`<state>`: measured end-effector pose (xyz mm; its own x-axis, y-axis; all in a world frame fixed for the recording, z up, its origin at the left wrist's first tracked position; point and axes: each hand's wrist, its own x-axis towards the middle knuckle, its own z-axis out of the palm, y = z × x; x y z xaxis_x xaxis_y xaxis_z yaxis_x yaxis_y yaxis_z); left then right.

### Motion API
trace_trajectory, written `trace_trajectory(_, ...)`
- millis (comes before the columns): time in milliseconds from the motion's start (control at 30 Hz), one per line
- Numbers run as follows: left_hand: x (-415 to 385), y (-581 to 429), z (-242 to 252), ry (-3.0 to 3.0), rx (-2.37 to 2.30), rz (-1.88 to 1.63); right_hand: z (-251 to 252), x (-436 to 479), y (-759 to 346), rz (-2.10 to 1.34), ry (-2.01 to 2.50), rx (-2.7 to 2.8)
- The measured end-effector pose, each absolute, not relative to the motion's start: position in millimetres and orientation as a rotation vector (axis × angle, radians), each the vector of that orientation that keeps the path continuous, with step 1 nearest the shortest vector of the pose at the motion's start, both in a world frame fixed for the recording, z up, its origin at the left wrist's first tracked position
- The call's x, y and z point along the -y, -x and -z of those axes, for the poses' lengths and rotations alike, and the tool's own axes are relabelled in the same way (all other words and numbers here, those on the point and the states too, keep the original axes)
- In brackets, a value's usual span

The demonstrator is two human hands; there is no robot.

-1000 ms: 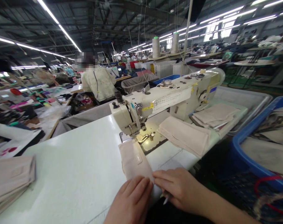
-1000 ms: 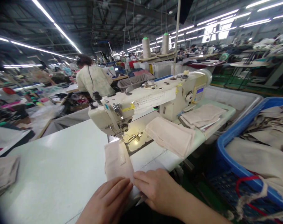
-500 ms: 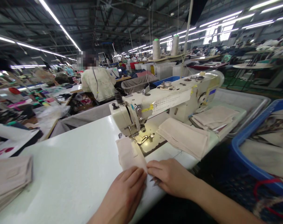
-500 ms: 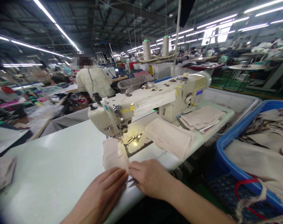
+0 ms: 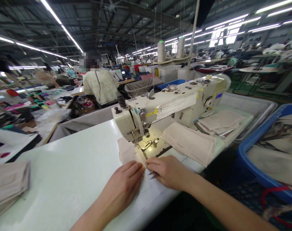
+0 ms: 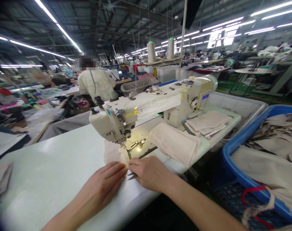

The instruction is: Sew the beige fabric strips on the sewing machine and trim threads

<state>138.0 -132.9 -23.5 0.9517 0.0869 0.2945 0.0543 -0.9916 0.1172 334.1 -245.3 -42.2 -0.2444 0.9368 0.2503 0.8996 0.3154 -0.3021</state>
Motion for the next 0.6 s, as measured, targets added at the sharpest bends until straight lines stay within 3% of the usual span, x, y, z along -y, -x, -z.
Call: trace_trajectory(600, 91.2, -147.2, 21.7, -3.009, -0.205, -0.457, 41.9, 259.6, -350.5, -0.095, 1.658, 2.042)
